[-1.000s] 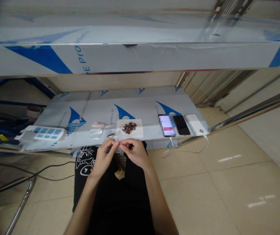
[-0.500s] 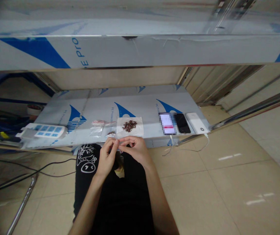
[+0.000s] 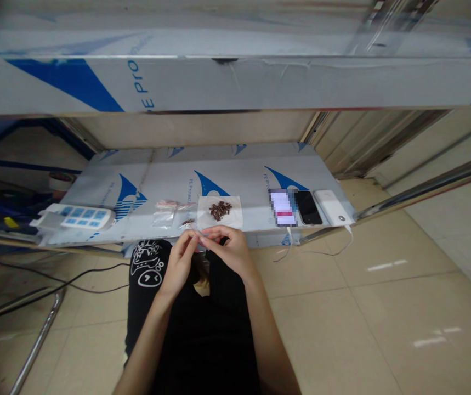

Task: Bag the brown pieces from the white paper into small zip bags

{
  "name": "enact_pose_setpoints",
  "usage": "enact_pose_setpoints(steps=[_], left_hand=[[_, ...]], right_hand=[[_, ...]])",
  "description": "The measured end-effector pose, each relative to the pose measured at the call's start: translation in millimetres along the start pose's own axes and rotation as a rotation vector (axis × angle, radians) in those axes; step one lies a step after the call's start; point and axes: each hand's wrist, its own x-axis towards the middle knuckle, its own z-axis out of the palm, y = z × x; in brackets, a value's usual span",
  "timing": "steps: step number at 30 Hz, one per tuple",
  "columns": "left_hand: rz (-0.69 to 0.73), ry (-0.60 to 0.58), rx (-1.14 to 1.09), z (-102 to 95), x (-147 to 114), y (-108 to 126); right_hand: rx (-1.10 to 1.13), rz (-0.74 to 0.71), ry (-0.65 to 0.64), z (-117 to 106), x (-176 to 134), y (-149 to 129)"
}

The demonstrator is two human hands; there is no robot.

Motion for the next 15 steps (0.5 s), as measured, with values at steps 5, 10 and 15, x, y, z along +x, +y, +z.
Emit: enact_pose_setpoints(steps=[5, 10, 15], left_hand=[[-0.017, 0.014, 0.003, -1.0, 0, -2], [-0.003, 0.035, 0.072, -0.4, -1, -4], [0.028, 0.033, 0.224, 0.0, -1, -5]], right_hand=[[-0.137, -0.117, 0.111, 4, -1, 2], [-0.342, -0.229, 0.138, 11, -1, 2], [-0.461, -0.253, 0.118, 15, -1, 3]])
